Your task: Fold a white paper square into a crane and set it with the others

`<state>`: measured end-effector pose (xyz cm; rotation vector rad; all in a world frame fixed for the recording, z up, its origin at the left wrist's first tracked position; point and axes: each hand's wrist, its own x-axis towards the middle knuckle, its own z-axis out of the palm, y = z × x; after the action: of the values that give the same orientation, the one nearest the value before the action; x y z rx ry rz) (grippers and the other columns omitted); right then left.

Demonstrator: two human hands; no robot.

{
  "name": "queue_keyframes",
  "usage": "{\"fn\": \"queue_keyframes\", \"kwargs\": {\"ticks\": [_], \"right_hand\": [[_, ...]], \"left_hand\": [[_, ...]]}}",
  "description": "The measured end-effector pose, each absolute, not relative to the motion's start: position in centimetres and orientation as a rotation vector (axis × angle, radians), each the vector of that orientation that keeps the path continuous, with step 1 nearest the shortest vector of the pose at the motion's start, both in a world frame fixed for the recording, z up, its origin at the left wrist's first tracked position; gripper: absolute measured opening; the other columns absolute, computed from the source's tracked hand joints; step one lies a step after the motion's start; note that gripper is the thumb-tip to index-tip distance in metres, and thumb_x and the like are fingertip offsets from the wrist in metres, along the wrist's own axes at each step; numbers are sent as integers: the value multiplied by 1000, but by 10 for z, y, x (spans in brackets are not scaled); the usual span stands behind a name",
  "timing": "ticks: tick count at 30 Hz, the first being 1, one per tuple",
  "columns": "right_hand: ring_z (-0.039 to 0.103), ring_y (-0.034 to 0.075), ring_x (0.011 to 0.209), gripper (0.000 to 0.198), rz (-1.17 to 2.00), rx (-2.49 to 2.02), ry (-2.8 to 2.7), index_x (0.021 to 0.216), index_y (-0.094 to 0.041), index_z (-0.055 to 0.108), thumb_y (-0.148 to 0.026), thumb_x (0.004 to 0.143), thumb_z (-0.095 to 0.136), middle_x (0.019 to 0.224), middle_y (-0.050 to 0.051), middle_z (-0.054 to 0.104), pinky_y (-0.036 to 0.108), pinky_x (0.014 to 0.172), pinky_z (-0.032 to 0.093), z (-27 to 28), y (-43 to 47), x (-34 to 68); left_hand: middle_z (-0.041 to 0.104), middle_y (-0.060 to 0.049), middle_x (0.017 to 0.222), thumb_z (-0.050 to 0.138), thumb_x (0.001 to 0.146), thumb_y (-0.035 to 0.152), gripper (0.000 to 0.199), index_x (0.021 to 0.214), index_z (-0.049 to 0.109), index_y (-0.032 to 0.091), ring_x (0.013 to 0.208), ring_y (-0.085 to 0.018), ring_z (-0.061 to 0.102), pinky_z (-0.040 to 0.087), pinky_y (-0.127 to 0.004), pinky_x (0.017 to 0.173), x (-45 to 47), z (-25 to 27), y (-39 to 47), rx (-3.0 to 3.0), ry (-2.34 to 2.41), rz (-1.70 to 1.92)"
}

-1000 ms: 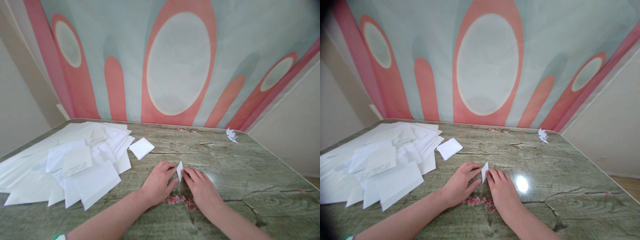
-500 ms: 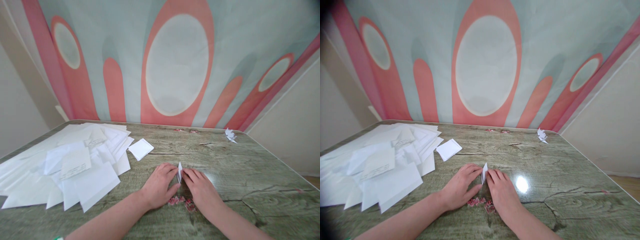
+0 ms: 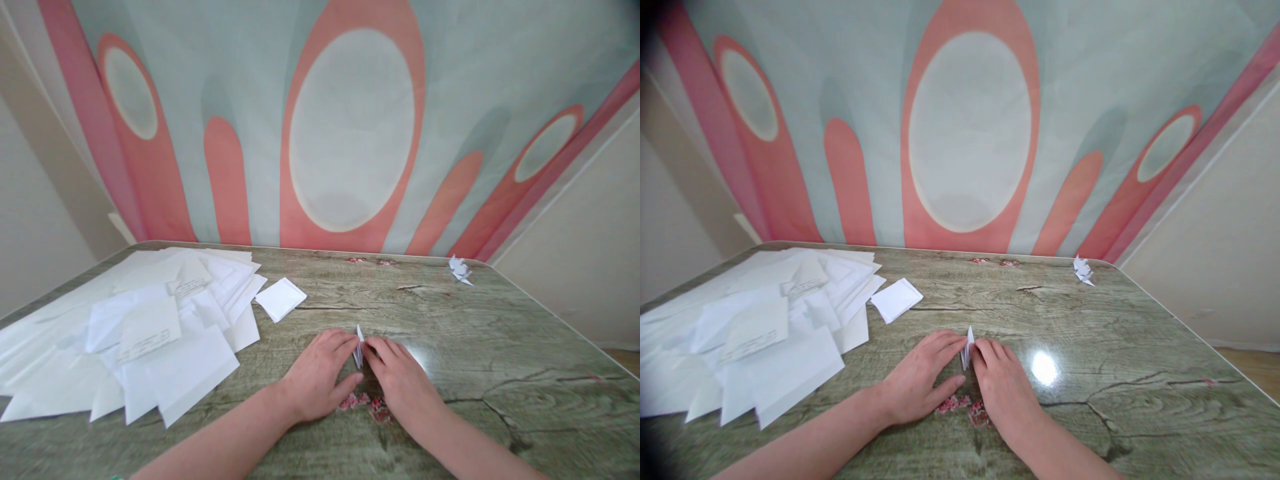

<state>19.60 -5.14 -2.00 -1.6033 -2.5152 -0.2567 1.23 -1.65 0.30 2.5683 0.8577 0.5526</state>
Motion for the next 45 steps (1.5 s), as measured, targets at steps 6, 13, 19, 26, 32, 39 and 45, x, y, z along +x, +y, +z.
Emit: {"fn": "queue_keyframes", "kwargs": {"ticks": [6,13,19,26,32,39,45], "right_hand": [[52,22,92,27,-352,-1556,-2496,105,-9,60,-5,79,54,104,10,60,36,84,42,-22,-51,195],[53,22,90,24,-416,-1501,-2473,100,-9,62,-3,79,52,102,10,61,35,82,41,-24,-52,195],[53,21,90,25,-430,-1477,-2463,98,-11,62,-2,82,46,102,10,61,35,82,41,-26,-52,195],[53,21,89,25,-445,-1477,-2468,101,-12,60,-4,83,45,101,9,60,35,81,41,-24,-52,195],[53,20,90,22,-411,-1483,-2513,100,-14,61,-7,83,50,100,8,60,33,81,42,-22,-52,196],[52,20,90,23,-422,-1469,-2520,102,-14,60,-7,83,49,99,8,59,34,81,42,-24,-51,197],[53,21,90,24,-416,-1494,-2510,101,-13,61,-5,80,51,101,9,60,34,81,42,-19,-52,193]], "left_hand": [[52,-9,121,48,85,27,38,121,46,16,115,-24,41,32,-41,102,13,-1,-15,2567,959,576],[53,-8,117,49,84,25,35,118,48,17,114,-22,43,33,-40,101,13,-2,-15,2538,999,602],[54,-8,115,50,83,24,33,115,49,18,113,-22,44,34,-41,100,13,-4,-15,2522,1031,643],[54,-8,114,51,83,23,31,114,49,18,115,-23,43,32,-41,102,13,-2,-15,2527,1005,643],[54,-7,117,51,83,24,34,116,48,19,116,-24,41,31,-43,102,13,0,-16,2543,987,612],[54,-7,116,51,83,23,33,115,48,19,119,-23,38,31,-42,103,14,-1,-15,2553,1007,605],[53,-7,118,52,82,24,34,116,48,18,119,-22,38,29,-41,104,14,0,-16,2543,1005,601]]}}
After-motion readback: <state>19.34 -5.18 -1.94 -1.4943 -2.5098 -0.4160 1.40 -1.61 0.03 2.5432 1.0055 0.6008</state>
